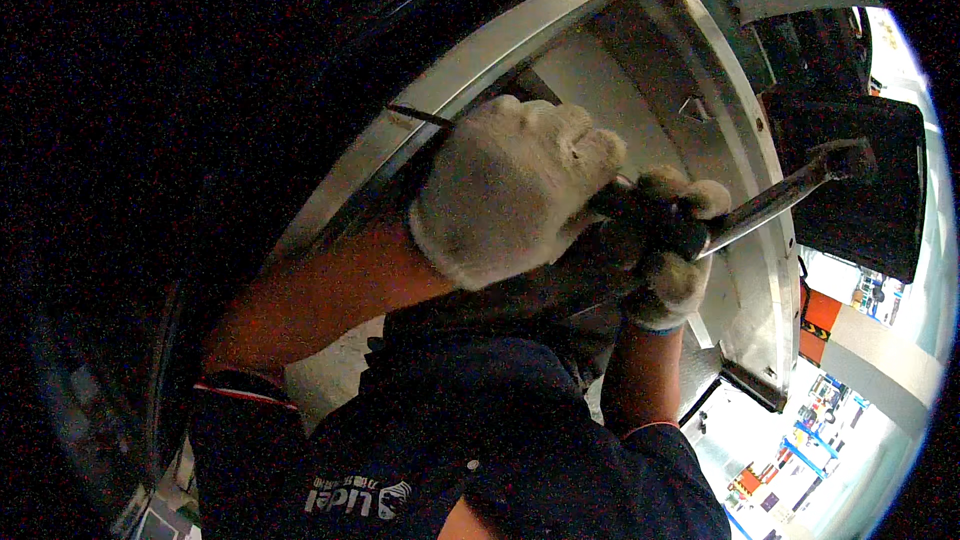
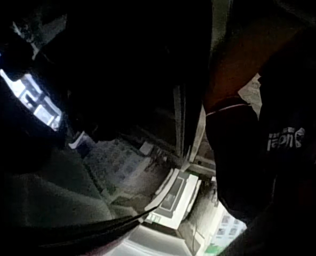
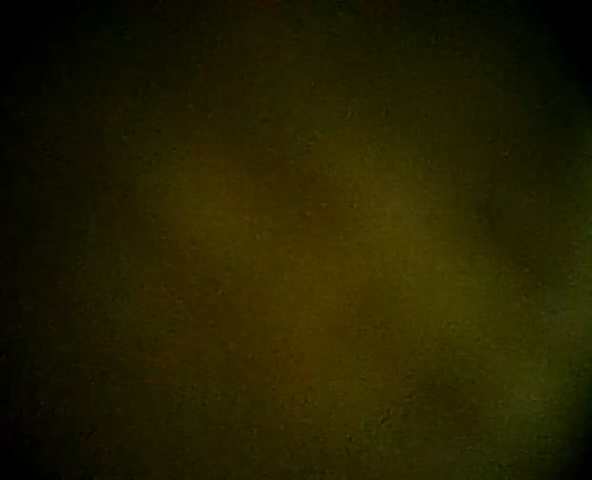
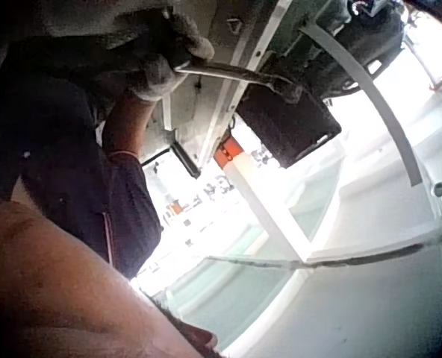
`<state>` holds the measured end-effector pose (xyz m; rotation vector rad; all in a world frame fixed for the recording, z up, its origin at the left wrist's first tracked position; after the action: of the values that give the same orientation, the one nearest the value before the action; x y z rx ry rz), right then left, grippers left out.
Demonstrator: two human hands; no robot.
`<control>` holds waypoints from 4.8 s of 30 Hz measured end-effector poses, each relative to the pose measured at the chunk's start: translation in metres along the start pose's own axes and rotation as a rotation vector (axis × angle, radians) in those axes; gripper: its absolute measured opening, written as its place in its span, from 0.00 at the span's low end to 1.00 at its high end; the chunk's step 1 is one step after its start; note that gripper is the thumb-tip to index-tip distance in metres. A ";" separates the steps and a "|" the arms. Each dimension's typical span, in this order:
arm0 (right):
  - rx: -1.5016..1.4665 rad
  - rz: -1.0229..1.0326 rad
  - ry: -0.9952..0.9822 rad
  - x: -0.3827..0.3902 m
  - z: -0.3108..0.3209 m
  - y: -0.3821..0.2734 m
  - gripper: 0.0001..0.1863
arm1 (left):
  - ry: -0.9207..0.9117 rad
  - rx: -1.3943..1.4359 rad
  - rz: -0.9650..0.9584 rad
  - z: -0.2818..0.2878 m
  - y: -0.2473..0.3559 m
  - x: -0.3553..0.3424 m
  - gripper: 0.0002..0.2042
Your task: The person uses a hammer and a metal tool to tap and adjust the metal trim inside the trunk of a car. Another person assists by holding the trim in place while the recorder works.
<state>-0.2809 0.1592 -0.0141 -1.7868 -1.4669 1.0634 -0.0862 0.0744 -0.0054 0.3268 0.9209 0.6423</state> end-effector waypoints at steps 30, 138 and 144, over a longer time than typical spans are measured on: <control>0.727 0.058 -0.014 -0.032 -0.039 -0.068 0.31 | 0.219 0.304 0.278 0.014 -0.025 -0.005 0.16; 1.185 -0.944 0.145 0.134 0.200 0.073 0.21 | -0.233 0.047 -0.280 -0.112 0.001 0.060 0.04; 1.249 -0.837 -0.066 0.122 0.201 0.089 0.22 | -0.294 0.038 -0.218 -0.108 -0.012 0.056 0.04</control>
<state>-0.3998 0.2497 -0.2161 -0.2237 -0.9677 1.1276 -0.1459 0.1003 -0.1092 0.3388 0.6753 0.3640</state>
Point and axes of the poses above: each hand's wrist, its own x-axis away from the middle knuckle, its own z-axis out of the back of the hand, y = z × x, the point moved 1 cm from there along -x, towards the middle knuckle
